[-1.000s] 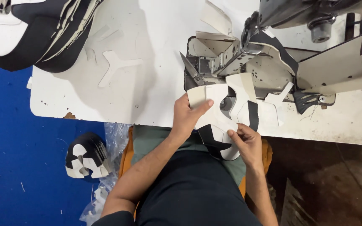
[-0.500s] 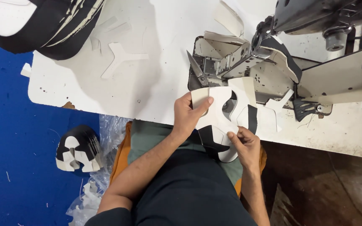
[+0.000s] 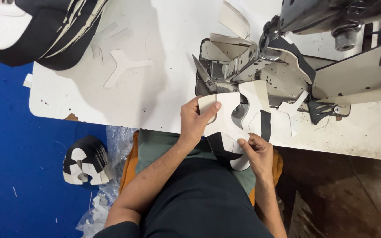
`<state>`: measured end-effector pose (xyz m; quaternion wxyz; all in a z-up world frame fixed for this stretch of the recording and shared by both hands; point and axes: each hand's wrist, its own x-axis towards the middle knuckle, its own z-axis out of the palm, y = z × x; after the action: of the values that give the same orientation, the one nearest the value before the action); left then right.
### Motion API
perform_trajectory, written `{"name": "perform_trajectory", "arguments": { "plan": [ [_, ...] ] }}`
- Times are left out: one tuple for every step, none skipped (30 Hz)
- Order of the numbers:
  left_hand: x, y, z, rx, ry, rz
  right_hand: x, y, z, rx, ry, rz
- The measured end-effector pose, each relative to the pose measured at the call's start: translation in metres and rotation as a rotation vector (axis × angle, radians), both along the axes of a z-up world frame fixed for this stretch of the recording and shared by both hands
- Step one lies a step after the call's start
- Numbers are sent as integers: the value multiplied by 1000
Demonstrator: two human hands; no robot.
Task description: The person aligns white and black fabric pieces and sews them together using a sewing machine. They repeatedly pick up fabric pieces, guide them under the needle, and trim excess material with scissors.
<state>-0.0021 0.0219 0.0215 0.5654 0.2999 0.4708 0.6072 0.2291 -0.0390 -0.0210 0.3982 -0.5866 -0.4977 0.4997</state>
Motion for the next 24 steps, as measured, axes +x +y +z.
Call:
{"name": "perform_trajectory", "arguments": {
  "plan": [
    [0,1,2,0,3,-5,1,-1,0,0,3,-5],
    [0,3,5,4,34,-26,2,-2,0,5,-6,-12],
    [2,5,8,8,64,-47,4,-2,0,9,-16,-19],
    [3,13,14,21,71,-66,3,0,3,21,-9,-38],
    [6,21,21,41,54,-99,3,3,6,41,-2,-60],
    [9,28,28,63,36,-131,4,6,9,63,4,-81],
    [12,37,34,78,41,-149,4,9,15,78,10,-99],
    [15,46,40,87,66,-175,4,13,22,99,23,-120],
    [18,55,46,97,92,-201,3,17,29,119,37,-141],
    [22,64,48,110,97,-206,4,22,35,132,42,-146],
    [26,73,50,116,115,-210,3,28,40,134,46,-170],
    [29,81,52,119,131,-208,3,33,45,133,50,-188],
    [32,89,51,129,135,-207,4,38,49,143,54,-187],
    [34,96,50,107,38,-217,4,43,52,140,76,-190],
    [36,103,48,85,-59,-226,4,47,55,137,98,-192],
    [36,110,50,89,-55,-226,3,52,58,141,102,-192],
    [37,116,52,57,-69,-217,2,57,61,140,141,-185],
    [38,122,53,22,-84,-210,1,60,64,135,179,-180],
    [38,125,54,24,-81,-211,0,63,64,137,182,-181],
    [38,128,54,4,-93,-208,0,65,64,135,201,-179],
    [37,132,54,-16,-105,-205,-1,67,63,134,220,-176],
    [38,132,52,-17,-104,-206,0,67,61,134,221,-177],
    [38,132,50,-1,-113,-199,0,66,60,136,214,-177],
    [38,134,49,22,-121,-191,0,68,59,144,209,-175]
  ]
}}
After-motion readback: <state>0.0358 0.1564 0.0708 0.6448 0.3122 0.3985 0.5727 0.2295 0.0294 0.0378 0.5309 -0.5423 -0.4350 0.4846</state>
